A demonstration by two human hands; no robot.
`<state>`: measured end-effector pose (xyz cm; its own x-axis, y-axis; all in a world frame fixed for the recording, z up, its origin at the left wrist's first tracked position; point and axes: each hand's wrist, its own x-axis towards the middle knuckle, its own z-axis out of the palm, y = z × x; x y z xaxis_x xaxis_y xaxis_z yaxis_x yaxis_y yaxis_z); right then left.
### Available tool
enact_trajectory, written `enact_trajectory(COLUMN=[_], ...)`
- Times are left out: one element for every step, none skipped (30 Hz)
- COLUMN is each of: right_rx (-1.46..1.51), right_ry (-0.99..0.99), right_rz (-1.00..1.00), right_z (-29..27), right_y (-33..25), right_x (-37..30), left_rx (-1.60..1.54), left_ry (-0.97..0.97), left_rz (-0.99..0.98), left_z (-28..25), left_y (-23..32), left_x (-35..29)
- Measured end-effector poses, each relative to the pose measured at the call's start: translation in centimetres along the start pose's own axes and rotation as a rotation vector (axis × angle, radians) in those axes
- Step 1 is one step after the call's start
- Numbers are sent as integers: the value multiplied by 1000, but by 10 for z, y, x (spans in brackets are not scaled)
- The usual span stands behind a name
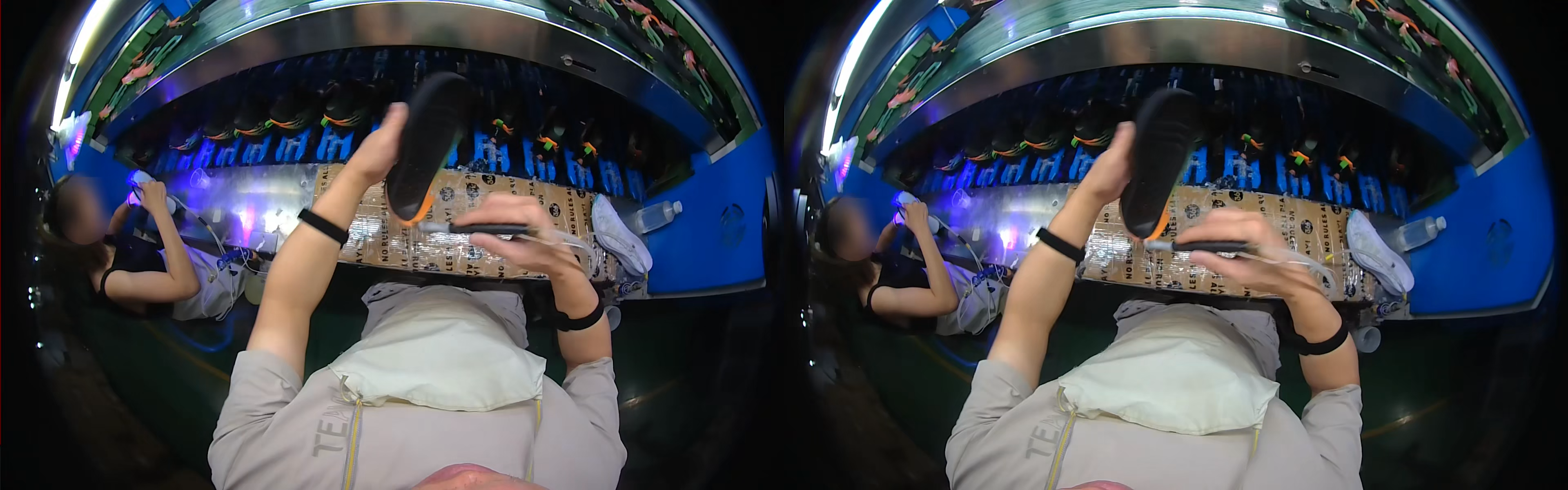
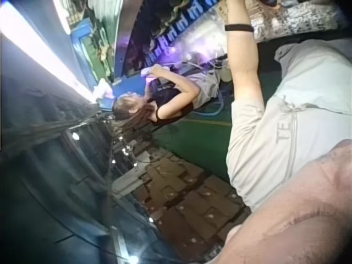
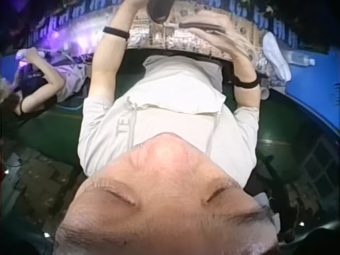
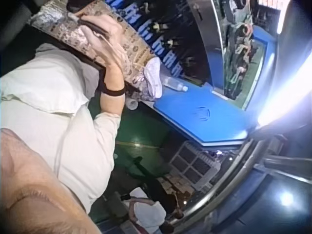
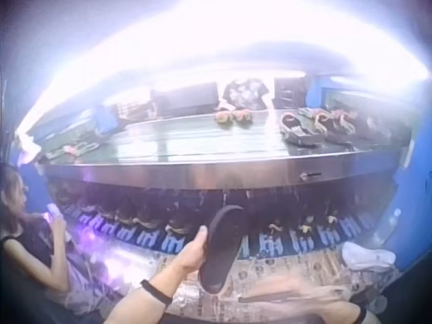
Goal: The person repeatedly picks up black clog-style shoes from a conveyor belt, scrubs the soles with a brush, and places them back on the belt. The process is repeated for multiple shoes throughout the clip.
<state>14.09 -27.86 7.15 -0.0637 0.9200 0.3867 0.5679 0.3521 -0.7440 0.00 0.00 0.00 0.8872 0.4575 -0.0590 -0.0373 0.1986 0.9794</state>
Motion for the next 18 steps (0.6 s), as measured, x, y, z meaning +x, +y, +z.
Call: enact_trajectory(right_rx=[41,97,177,248,323,332,358,383,408,463,489,515,538,541,512,481,450,403], right_ry=[101,211,292,380,468,516,543,562,583,581,574,570,563,570,556,540,526,571], right_rz=[59,146,235,315,390,381,401,415,430,462,493,522,550,535,533,531,530,532], right_z=[2,5,4,8,12,15,21,27,33,38,43,49,54,59,61,61,62,64], right_y=[0,0,9,17,28,40,48,55,60,62,66,69,71,71,70,71,70,70], right_x=[-6,-13,-26,-35,-42,-50,-56,-60,-63,-63,-63,-62,-60,-54,-48,-42,-35,-26], left_rx=[-388,-607,-735,-642,-686,-723,-720,-866,-1005,-1139,-1275,-1255,-1235,-1246,-1239,-1233,-1228,-1174], left_ry=[41,-3,-75,-77,-175,-269,-255,-283,-397,-347,-292,-221,-153,-171,-156,-141,-127,-127], left_rz=[111,130,123,79,-51,-189,-274,-355,-369,-419,-465,-424,-380,-330,-310,-288,-268,-224], left_z=[-8,-13,-19,-35,-42,-49,-45,-42,-41,-32,-18,-1,15,20,28,36,46,57], left_y=[-10,-12,-30,-50,-63,-76,-89,-105,-123,-136,-147,-146,-143,-155,-157,-157,-157,-149], left_x=[-12,-29,-48,-64,-82,-98,-114,-127,-135,-142,-146,-149,-149,-145,-140,-132,-127,-123])
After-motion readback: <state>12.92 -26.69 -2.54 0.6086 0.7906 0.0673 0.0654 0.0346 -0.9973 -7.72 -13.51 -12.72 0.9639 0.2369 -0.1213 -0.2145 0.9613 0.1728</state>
